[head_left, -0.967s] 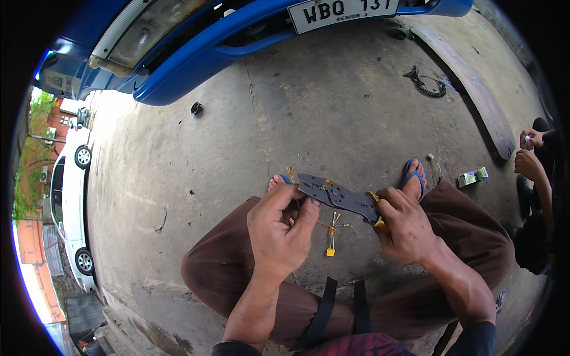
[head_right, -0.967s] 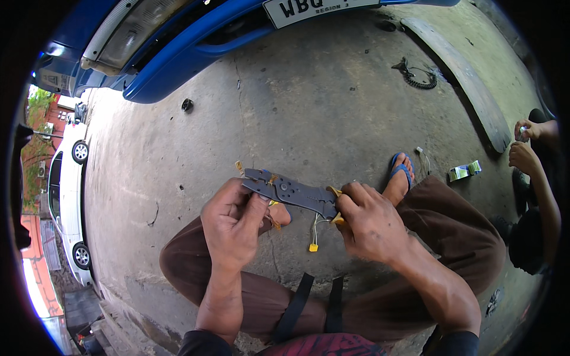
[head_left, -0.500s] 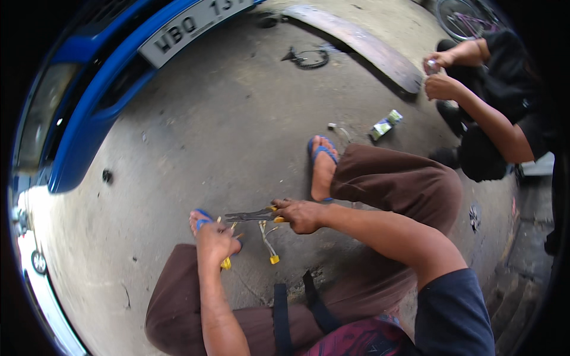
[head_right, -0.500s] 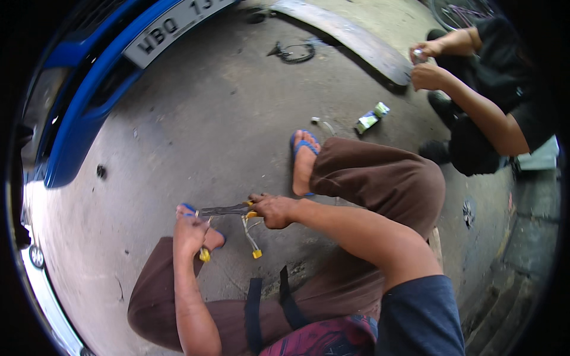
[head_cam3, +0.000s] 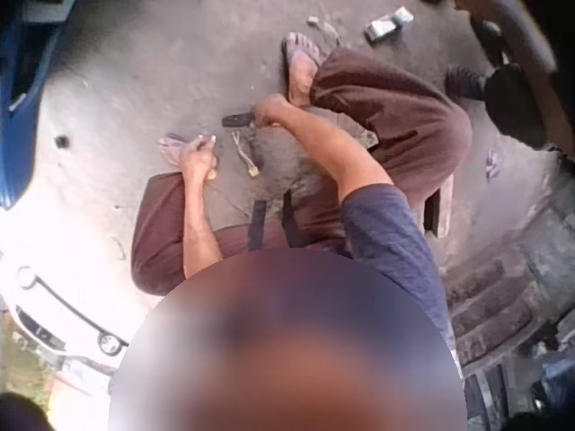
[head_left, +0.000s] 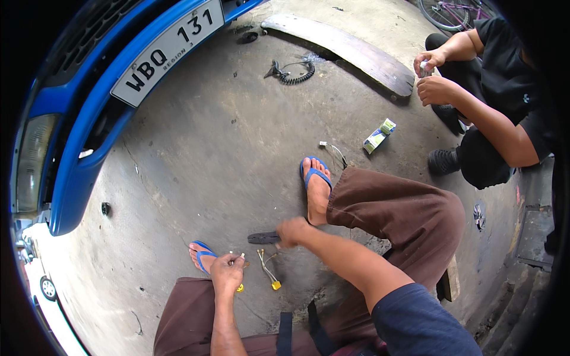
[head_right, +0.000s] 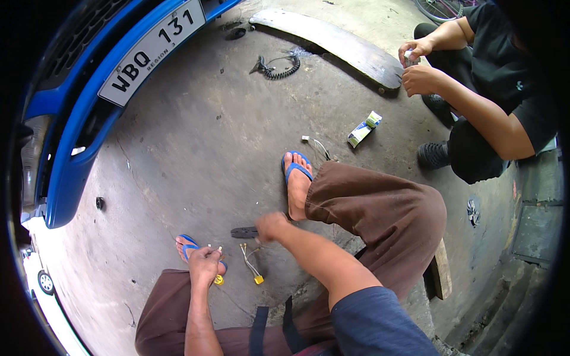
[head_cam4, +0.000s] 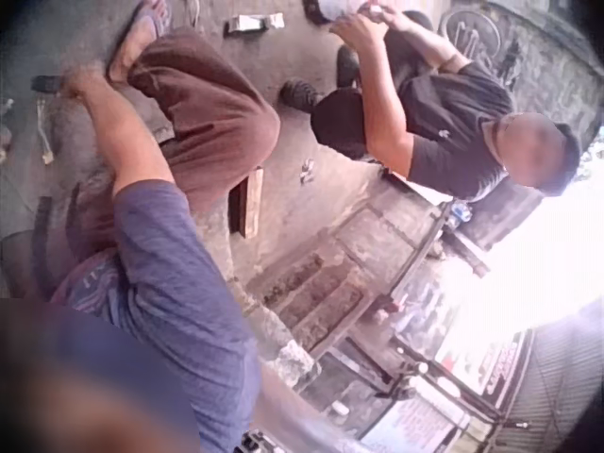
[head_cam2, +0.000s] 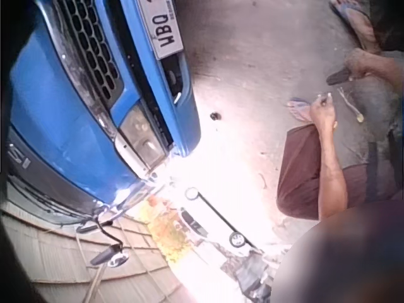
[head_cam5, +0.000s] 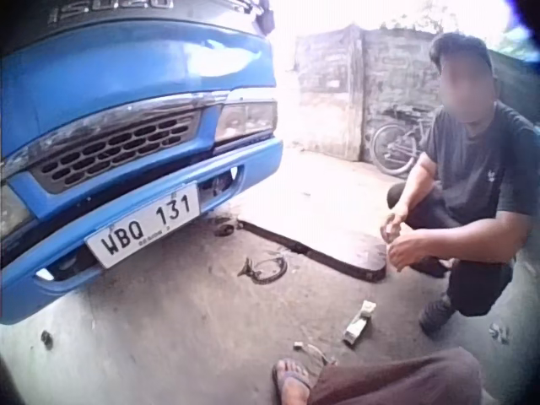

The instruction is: The person sits on the ground and uses pliers to strip insulation from several wires. They then insert the stripped ends into a white connector and secure them.

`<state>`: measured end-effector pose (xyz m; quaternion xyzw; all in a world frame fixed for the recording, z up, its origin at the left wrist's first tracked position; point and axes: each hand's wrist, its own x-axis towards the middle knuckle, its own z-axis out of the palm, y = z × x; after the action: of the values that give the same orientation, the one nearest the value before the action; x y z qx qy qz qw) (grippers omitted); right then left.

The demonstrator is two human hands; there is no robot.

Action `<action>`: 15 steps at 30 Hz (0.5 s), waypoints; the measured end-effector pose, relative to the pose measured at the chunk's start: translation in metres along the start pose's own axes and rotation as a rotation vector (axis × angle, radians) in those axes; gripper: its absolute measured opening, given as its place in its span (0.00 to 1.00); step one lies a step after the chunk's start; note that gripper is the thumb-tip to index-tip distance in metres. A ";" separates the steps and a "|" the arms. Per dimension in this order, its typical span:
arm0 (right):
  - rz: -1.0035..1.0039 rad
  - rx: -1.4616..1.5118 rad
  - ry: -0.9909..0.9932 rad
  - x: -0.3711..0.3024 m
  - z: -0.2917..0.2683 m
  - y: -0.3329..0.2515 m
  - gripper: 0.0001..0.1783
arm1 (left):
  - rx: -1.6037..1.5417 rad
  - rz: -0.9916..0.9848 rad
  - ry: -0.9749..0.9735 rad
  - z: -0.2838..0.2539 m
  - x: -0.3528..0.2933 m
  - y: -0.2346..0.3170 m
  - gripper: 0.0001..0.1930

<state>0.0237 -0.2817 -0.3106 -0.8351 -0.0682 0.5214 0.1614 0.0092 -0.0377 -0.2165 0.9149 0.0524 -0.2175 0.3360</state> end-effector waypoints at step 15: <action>0.627 0.166 0.850 0.034 -0.105 0.223 0.15 | -0.098 -0.167 -0.257 0.054 -0.003 -0.038 0.19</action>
<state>0.1204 -0.5025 -0.3734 -0.9374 0.2974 0.1642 0.0770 -0.0223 -0.0431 -0.2743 0.8546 0.0954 -0.3569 0.3649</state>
